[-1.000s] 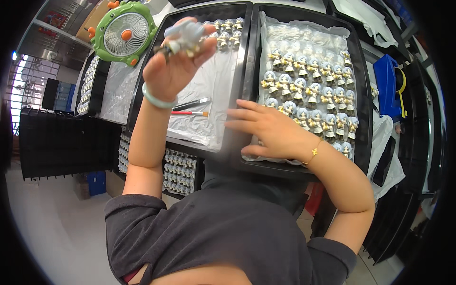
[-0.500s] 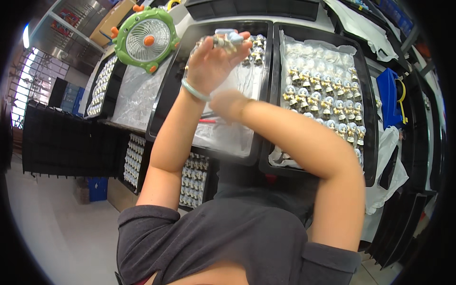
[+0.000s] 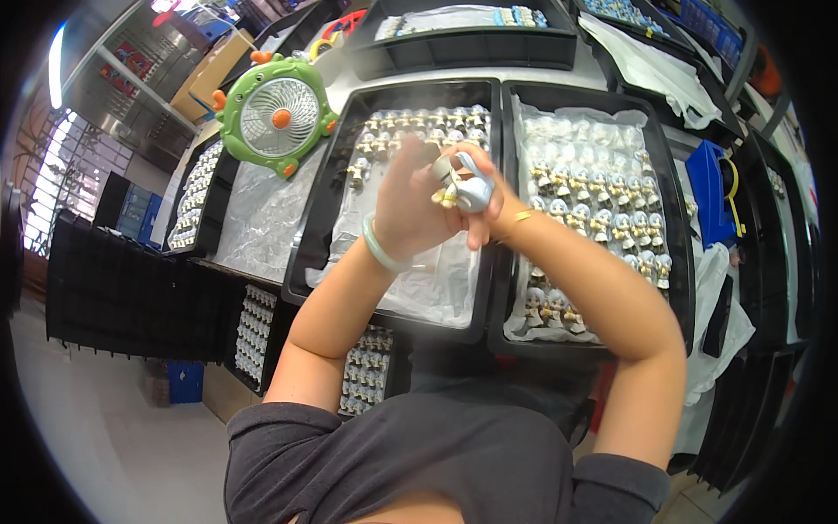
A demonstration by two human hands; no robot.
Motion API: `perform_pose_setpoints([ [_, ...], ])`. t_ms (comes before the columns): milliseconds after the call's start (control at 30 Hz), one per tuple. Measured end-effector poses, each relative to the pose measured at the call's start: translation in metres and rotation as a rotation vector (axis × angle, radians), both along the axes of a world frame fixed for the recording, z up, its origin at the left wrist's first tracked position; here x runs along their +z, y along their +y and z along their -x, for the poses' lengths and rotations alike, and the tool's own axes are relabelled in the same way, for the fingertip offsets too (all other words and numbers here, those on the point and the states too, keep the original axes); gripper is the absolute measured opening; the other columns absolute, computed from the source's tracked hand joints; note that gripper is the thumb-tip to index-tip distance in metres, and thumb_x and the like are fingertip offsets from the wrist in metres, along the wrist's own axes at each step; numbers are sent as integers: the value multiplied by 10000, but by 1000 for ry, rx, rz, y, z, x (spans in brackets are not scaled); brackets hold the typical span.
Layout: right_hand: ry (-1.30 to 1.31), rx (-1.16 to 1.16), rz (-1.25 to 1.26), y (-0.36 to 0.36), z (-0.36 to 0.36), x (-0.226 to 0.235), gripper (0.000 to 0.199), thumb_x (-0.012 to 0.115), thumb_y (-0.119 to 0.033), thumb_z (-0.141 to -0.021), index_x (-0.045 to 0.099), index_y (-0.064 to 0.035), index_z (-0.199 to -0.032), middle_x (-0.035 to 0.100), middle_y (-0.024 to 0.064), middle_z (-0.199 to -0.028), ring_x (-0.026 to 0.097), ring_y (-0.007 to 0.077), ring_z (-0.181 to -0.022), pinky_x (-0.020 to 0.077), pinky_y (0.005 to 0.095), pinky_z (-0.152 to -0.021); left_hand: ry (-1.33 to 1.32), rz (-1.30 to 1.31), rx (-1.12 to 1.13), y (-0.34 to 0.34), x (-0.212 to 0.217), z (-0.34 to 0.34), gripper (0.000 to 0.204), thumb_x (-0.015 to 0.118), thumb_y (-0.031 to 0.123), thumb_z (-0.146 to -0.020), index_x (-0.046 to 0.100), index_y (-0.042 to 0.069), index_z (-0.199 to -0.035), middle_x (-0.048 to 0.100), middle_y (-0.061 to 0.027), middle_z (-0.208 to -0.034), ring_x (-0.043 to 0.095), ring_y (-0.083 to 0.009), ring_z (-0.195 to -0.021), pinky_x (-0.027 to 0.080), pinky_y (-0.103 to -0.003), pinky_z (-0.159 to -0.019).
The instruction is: The person assembles small figurines by picking them up from a tray and using tweezers to attach small parts. They handle the figurines one at a time, carefully positioning the components before placing the finished items into a separate tray.
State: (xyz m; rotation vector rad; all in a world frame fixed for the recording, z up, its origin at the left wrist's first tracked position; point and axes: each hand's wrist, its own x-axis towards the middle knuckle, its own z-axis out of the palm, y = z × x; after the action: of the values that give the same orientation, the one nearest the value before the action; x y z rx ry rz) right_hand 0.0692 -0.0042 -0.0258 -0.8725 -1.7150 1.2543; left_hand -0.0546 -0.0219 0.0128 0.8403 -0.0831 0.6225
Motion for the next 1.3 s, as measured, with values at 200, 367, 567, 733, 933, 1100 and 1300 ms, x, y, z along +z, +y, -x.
perform_pose_setpoints([
  [200,88,-172,121,-37,-91,23,216,403,-105,-872,410,-36,-1077,497,18,-779,483,85,-662,410,207,-618,318,90,35,-22,2,-16,772,111,734,-750,499,76,-861,542,-97,-649,538,-176,-518,457,-267,-431],
  [367,66,-261,119,-72,-110,31,278,417,-138,-882,408,-78,-1153,447,-20,-690,415,51,-581,353,189,-535,376,103,20,-28,-6,-25,729,114,713,-771,464,81,-863,525,-73,-652,489,-145,-472,390,-233,-387],
  [567,-202,-180,-56,-89,-101,38,339,448,-75,-854,436,-86,-1193,546,60,-716,534,139,-650,410,254,-586,520,-62,184,-33,-9,-23,802,65,743,-735,430,67,-965,539,-97,-749,452,-121,-470,342,-209,-396],
  [733,-234,-152,-274,-86,-99,40,415,459,28,-803,425,-58,-1208,580,123,-863,579,226,-772,443,306,-667,544,-47,224,-31,-12,-25,801,60,738,-740,425,71,-993,539,-97,-771,467,-133,-528,351,-215,-404],
  [933,-276,-229,-130,-89,-104,46,286,560,-52,-783,535,-7,-1064,603,123,-788,585,210,-650,447,276,-587,509,19,287,-29,-14,-25,784,65,735,-745,426,82,-987,537,-102,-769,464,-144,-525,349,-225,-405],
  [1100,-333,-281,-344,-88,-109,40,255,586,-75,-767,569,-28,-1017,580,89,-713,552,207,-600,424,286,-545,522,15,308,-30,-11,-26,784,68,747,-734,425,88,-966,528,-93,-729,454,-145,-493,339,-216,-407],
  [1300,-616,-389,-732,-84,-103,47,337,629,-87,-679,607,-117,-1014,533,18,-690,476,182,-588,386,303,-525,544,-22,340,-29,-11,-26,789,67,764,-718,417,91,-935,526,-84,-691,443,-141,-460,332,-214,-407],
])
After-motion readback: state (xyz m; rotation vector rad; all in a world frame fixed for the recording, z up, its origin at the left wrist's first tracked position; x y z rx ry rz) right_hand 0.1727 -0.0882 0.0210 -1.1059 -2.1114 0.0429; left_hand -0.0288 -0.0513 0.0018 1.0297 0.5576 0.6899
